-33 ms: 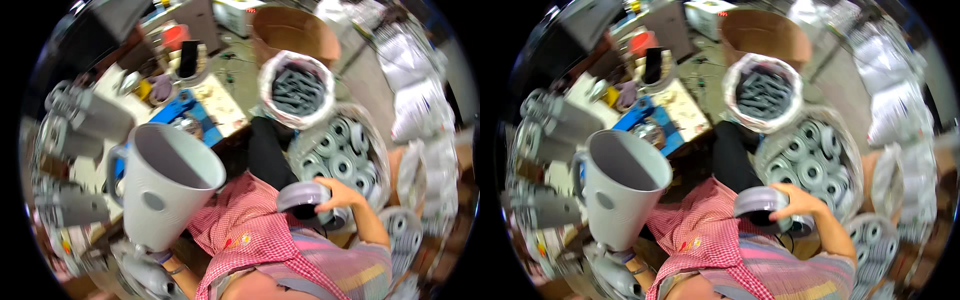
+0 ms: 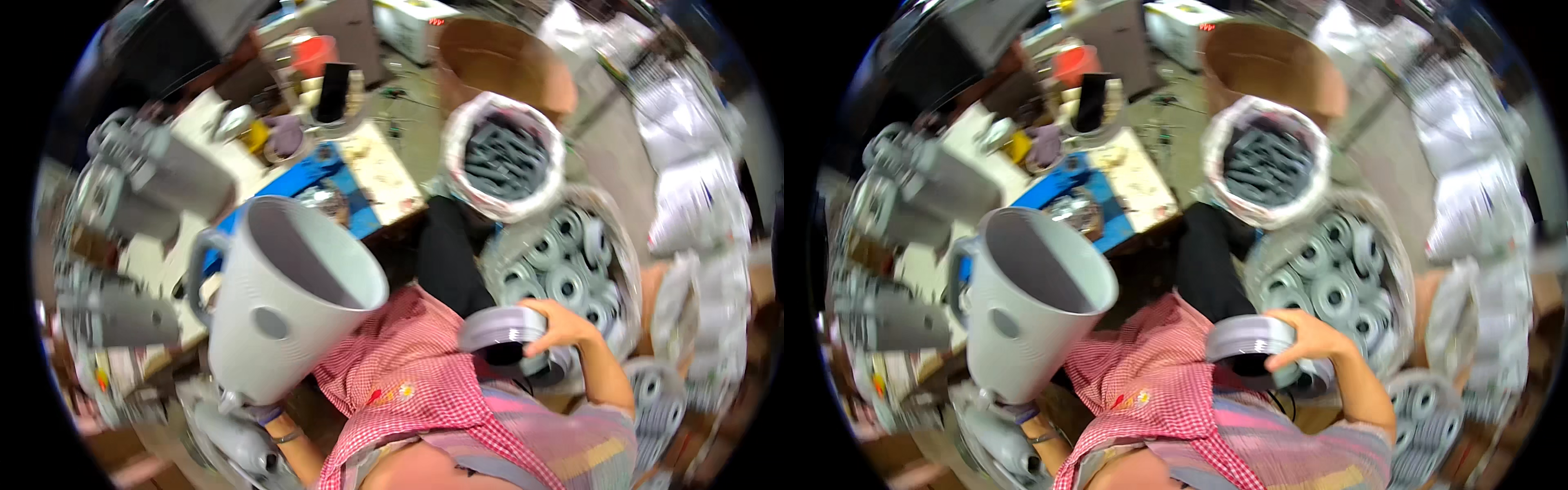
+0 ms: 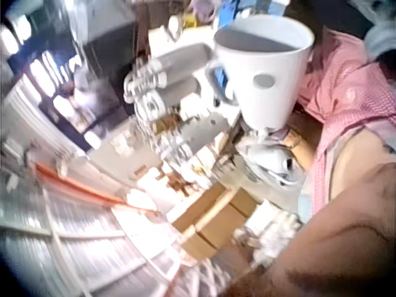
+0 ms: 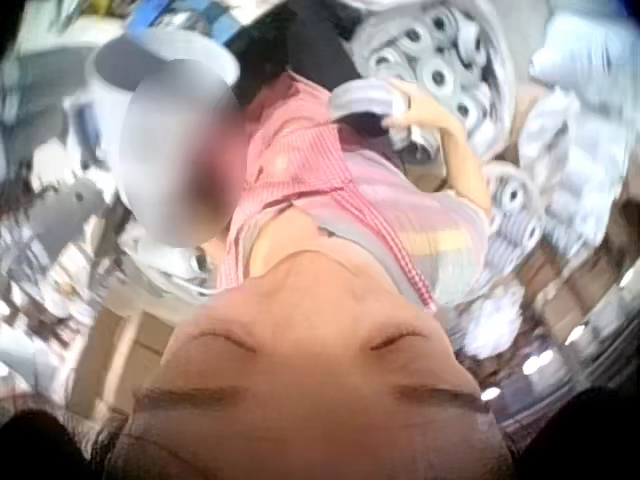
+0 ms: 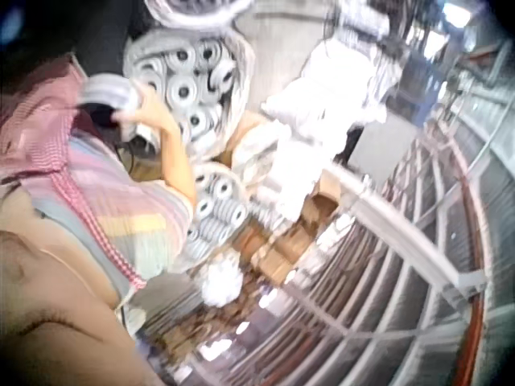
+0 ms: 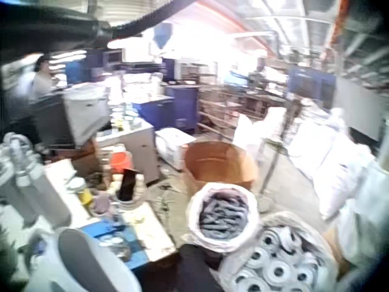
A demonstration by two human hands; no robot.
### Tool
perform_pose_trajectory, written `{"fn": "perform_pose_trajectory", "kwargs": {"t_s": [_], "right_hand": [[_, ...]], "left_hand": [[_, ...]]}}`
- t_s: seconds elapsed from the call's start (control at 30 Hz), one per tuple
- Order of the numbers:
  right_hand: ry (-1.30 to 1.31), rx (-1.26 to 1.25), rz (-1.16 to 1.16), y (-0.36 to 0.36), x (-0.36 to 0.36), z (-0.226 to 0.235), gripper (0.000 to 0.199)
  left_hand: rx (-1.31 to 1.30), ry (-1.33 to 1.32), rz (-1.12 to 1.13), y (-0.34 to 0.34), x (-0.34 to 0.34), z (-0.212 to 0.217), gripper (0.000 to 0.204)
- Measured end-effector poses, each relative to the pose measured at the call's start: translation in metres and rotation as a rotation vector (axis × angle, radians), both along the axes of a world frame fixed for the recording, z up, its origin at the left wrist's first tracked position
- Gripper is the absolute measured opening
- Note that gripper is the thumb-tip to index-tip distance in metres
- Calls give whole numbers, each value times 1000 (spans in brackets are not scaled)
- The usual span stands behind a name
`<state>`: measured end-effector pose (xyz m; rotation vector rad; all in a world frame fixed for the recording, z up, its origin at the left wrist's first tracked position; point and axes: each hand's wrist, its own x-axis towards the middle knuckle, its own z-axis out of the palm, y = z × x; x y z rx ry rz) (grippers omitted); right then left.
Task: The person assembles gray plastic containers by inserting small white components into the top opening using a blue manual press tool. They repeatedly pick up a container, place it on the press, insert the component, and then move the finished unit to a stack on the table.
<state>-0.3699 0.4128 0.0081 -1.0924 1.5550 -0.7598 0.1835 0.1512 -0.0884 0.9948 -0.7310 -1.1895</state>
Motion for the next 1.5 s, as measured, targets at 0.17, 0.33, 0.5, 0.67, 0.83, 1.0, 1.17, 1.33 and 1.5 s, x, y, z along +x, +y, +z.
{"fn": "perform_pose_trajectory", "kwargs": {"t_s": [0.17,0.33,0.5,0.67,0.83,1.0,1.17,1.33,1.5], "right_hand": [[292,44,7,-94,-23,13,43],[-132,-465,-211,-186,55,9,67],[98,-1069,97,-219,120,20,87],[155,-1236,298,-215,118,40,84],[47,-1310,457,-221,112,61,50],[7,-1340,606,-227,114,83,35],[36,-1268,446,-241,129,80,77],[-15,-1225,342,-250,143,61,92],[-137,-1233,539,-282,146,49,116]], "left_hand": [[2,59,36,31,11,11,51],[78,113,-5,52,-1,16,53],[200,110,-86,61,11,37,55],[432,72,-316,61,31,59,56],[585,48,-464,67,37,63,58],[687,21,-550,83,43,57,60],[675,226,-467,87,42,54,60],[545,401,-221,75,45,88,54],[63,-279,170,80,53,149,48]]}}
